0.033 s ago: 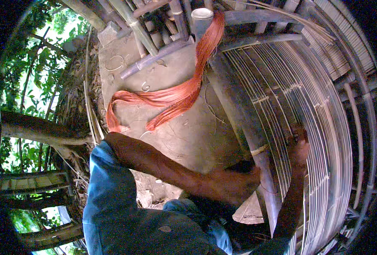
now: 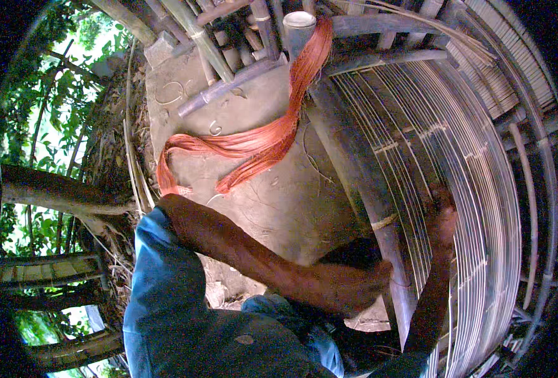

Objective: The person weaves together thin strips of bamboo using thin wire, looping the wire around a bamboo frame and tightening it by hand.

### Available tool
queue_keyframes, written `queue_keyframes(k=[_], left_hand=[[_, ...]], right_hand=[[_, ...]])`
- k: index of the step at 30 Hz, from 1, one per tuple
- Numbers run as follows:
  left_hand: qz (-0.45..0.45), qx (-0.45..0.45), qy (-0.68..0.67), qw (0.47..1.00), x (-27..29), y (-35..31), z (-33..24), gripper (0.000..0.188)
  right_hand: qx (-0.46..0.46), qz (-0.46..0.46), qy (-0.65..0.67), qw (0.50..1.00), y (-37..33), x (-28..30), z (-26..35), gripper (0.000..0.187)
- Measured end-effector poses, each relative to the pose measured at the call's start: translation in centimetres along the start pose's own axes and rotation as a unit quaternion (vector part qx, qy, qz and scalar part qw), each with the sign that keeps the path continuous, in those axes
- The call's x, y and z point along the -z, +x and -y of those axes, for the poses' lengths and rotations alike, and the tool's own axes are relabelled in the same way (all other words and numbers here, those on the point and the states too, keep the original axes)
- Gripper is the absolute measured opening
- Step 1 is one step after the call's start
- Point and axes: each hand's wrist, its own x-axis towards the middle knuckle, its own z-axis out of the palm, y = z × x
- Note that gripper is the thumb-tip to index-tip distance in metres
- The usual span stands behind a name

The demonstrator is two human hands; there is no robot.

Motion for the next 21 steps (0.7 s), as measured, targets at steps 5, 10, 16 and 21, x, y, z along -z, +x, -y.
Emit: queue_keyframes(k=[5, 10, 16, 21], left_hand=[[-0.06, -0.027, 0.006, 0.998, 5.9, 1.0, 2.2, 0.024], [-0.107, -0.036, 0.038, 0.993, 3.9, 2.8, 2.5, 0.022], [-0.034, -0.043, -0.042, 0.998, -1.2, 1.6, 6.1, 0.029], [-0.037, 0.113, -0.079, 0.99, -4.7, -1.5, 10.5, 0.039]], right_hand=[[-0.03, 0.085, 0.052, 0.995, -0.1, 0.3, 0.5, 0.021], [-0.157, 0.151, 0.062, 0.974, 1.3, 1.3, 3.2, 0.035], [-0.055, 0.032, 0.056, 0.996, -1.0, -2.2, 1.5, 0.029], [-0.127, -0.04, 0.039, 0.99, -0.5, 0.0, 4.8, 0.027]])
